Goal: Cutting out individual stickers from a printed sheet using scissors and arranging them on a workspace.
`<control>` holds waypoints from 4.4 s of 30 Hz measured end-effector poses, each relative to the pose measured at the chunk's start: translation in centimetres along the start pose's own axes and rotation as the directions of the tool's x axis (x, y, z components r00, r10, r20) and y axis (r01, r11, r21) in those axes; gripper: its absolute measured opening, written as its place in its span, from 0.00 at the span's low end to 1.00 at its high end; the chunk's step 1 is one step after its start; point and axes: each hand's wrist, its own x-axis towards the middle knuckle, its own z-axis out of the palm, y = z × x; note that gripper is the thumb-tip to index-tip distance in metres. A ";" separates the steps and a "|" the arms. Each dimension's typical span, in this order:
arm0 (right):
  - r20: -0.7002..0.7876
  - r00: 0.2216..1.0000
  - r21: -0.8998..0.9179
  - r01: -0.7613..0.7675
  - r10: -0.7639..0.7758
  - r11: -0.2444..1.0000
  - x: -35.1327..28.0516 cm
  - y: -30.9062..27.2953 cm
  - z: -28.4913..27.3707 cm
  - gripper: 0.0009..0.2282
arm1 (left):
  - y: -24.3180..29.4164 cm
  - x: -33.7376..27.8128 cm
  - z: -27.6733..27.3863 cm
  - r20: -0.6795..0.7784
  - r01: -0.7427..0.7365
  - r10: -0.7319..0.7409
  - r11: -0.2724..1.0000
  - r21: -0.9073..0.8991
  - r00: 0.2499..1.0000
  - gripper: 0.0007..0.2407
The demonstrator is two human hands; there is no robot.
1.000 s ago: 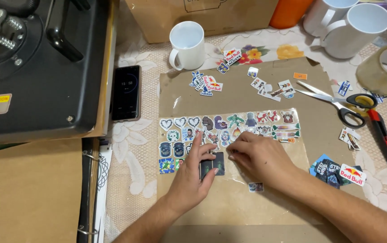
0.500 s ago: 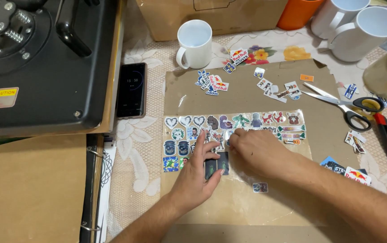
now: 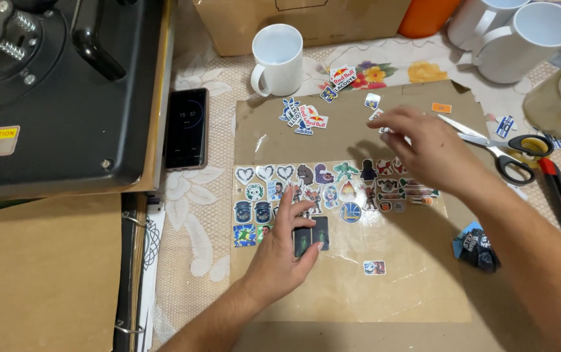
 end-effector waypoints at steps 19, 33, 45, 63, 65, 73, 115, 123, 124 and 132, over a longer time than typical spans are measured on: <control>-0.136 0.888 -0.387 -0.456 0.440 0.801 -16.2 5.4 -3.3 0.10 | -2.5 0.0 0.4 -0.173 -0.183 0.181 0.983 0.007 0.968 0.35; -0.306 0.937 -0.225 -0.245 0.170 0.943 -22.1 7.1 -0.8 0.08 | -0.9 0.0 0.3 -0.267 -0.197 0.218 0.975 0.105 0.939 0.33; 0.178 0.949 -0.087 0.279 -0.260 0.956 -13.4 2.7 2.8 0.10 | 3.5 -1.6 4.4 0.192 -0.558 0.523 0.773 0.303 0.830 0.39; 0.303 0.951 -0.035 0.075 -0.061 0.997 -12.8 1.4 7.8 0.03 | -0.1 1.8 2.6 -0.468 -0.412 0.440 0.896 0.168 0.766 0.32; 0.269 0.961 0.123 0.025 -0.057 0.992 -12.4 0.8 7.0 0.05 | 0.0 1.6 2.9 -0.420 -0.443 0.487 0.873 0.205 0.766 0.33; -0.342 0.877 0.619 0.480 -0.337 0.621 -12.8 1.5 8.1 0.05 | 2.9 0.9 4.2 -0.138 -0.650 0.642 0.759 -0.021 0.754 0.38; 0.035 0.995 0.861 -0.075 0.089 0.503 -12.8 0.9 8.8 0.04 | 2.9 -1.0 6.1 -0.303 -0.142 0.017 0.908 -0.394 0.953 0.37; 0.054 0.986 0.628 0.089 -0.158 0.773 -10.5 -0.3 5.1 0.06 | 4.4 -0.2 4.6 -0.090 0.167 -0.222 0.895 -0.413 0.971 0.40; 0.103 0.985 0.613 0.049 -0.141 0.789 -10.5 -0.4 4.9 0.06 | 4.6 -0.2 4.5 -0.066 0.214 -0.263 0.885 -0.413 0.962 0.41; 0.324 0.938 0.738 -0.332 0.124 0.587 -11.0 -0.7 4.2 0.09 | 4.9 -0.5 3.9 -0.098 0.166 -0.293 0.752 -0.638 0.951 0.36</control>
